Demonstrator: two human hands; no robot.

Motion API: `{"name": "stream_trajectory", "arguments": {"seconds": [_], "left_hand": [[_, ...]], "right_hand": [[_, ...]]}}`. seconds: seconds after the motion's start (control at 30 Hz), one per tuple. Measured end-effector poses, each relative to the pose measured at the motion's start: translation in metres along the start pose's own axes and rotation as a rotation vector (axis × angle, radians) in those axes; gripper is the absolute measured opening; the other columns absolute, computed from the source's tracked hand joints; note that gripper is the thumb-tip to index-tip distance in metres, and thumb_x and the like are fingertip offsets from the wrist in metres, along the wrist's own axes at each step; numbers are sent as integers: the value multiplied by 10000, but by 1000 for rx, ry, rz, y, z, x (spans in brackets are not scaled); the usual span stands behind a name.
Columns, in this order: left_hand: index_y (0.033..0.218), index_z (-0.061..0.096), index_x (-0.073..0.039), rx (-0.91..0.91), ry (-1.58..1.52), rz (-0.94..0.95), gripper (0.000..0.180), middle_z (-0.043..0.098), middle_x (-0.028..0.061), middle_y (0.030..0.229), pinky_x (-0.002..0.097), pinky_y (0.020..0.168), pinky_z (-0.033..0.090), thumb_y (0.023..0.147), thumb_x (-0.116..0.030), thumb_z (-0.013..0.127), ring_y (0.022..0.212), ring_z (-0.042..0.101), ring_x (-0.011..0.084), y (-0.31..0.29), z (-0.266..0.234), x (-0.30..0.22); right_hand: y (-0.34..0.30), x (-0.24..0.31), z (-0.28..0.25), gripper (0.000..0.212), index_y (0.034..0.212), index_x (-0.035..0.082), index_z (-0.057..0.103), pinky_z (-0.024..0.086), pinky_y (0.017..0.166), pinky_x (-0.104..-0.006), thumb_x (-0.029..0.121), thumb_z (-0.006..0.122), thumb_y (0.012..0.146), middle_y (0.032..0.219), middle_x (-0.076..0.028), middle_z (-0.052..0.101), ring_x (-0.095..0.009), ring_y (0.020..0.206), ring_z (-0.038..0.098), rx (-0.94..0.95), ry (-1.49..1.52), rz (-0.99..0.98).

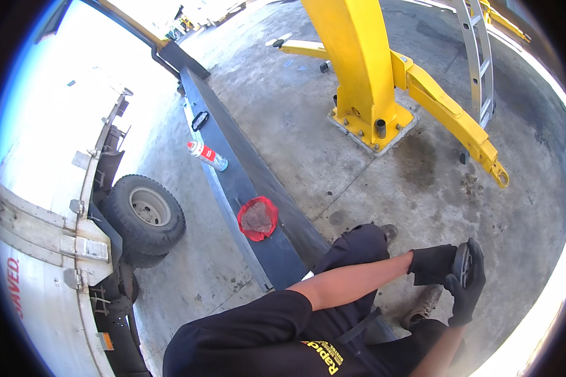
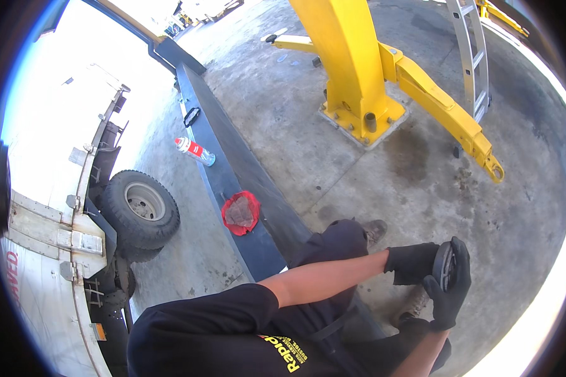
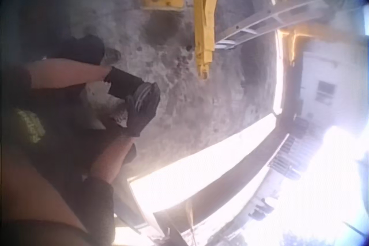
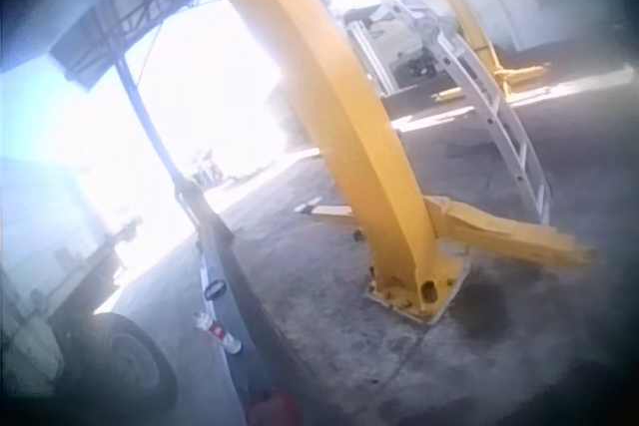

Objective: The person holds a mechanical part with a threaded shaft and rubber seal, rotates it to inspect surfaces, then applies a red lubricant from a small bottle onto the shaft. The part remains in hand after application.

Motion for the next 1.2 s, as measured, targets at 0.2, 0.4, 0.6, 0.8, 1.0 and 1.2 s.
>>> {"name": "stream_trajectory", "arguments": {"seconds": [0.2, 0.4, 0.6, 0.8, 1.0, 1.2], "left_hand": [[1315, 720, -42, 8, 211, -224, 465, 770, 149, 1265, 413, 1005, 576, 906, -207, 866, 1142, 725, 253, 7, 0, -2], [1452, 650, -56, -494, -97, -29, 534, 696, 110, 1457, 405, 1181, 507, 955, -136, 829, 1333, 643, 216, 1, -20, 11], [1504, 617, -34, -382, -431, -235, 445, 677, 69, 1441, 360, 1092, 529, 1084, -150, 704, 1250, 632, 145, -13, -57, 39], [1475, 650, -20, -242, -521, -140, 389, 705, 108, 1403, 358, 1079, 535, 1161, -173, 479, 1244, 661, 175, -23, -60, 35], [1463, 669, -26, -226, -281, -72, 398, 701, 97, 1439, 340, 1108, 528, 1076, -117, 676, 1297, 660, 167, -6, -61, -21], [1526, 556, 51, -278, -1005, -114, 516, 711, 184, 1382, 402, 979, 629, 1045, -86, 685, 1148, 755, 277, -1, -61, -10]], "right_hand": [[7, -8, -14, 862, 1553, -35, 585, 447, 1220, -452, 524, 794, 931, 1552, -184, 625, -324, 1461, 583, -162, 58, 17], [13, -41, -20, 526, 1521, -21, 591, 511, 1090, -381, 379, 437, 1215, 1395, -140, 684, -240, 1297, 645, -305, 24, 88], [8, -98, 27, 516, 1396, 12, 635, 599, 982, -398, 468, 515, 1184, 1214, -125, 757, -227, 1093, 747, -77, 427, 254], [31, -11, 34, 619, 1454, 8, 600, 578, 952, -403, 154, 840, 902, 1208, -126, 745, -243, 1114, 734, -41, 14, 129], [20, -12, 29, 471, 1362, 9, 634, 597, 802, -394, 176, 819, 963, 1124, -148, 766, -236, 911, 754, -298, 236, 60], [16, -21, 29, 542, 1409, 30, 644, 586, 770, -404, 256, 848, 961, 986, -174, 750, -292, 885, 764, -219, -93, 142]]}}
Point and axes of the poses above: each hand's wrist, its own y-axis towards the middle knuckle, its own z-axis out of the palm, x = y × z, the point moved 10 cm from there along y, towards the middle knuckle
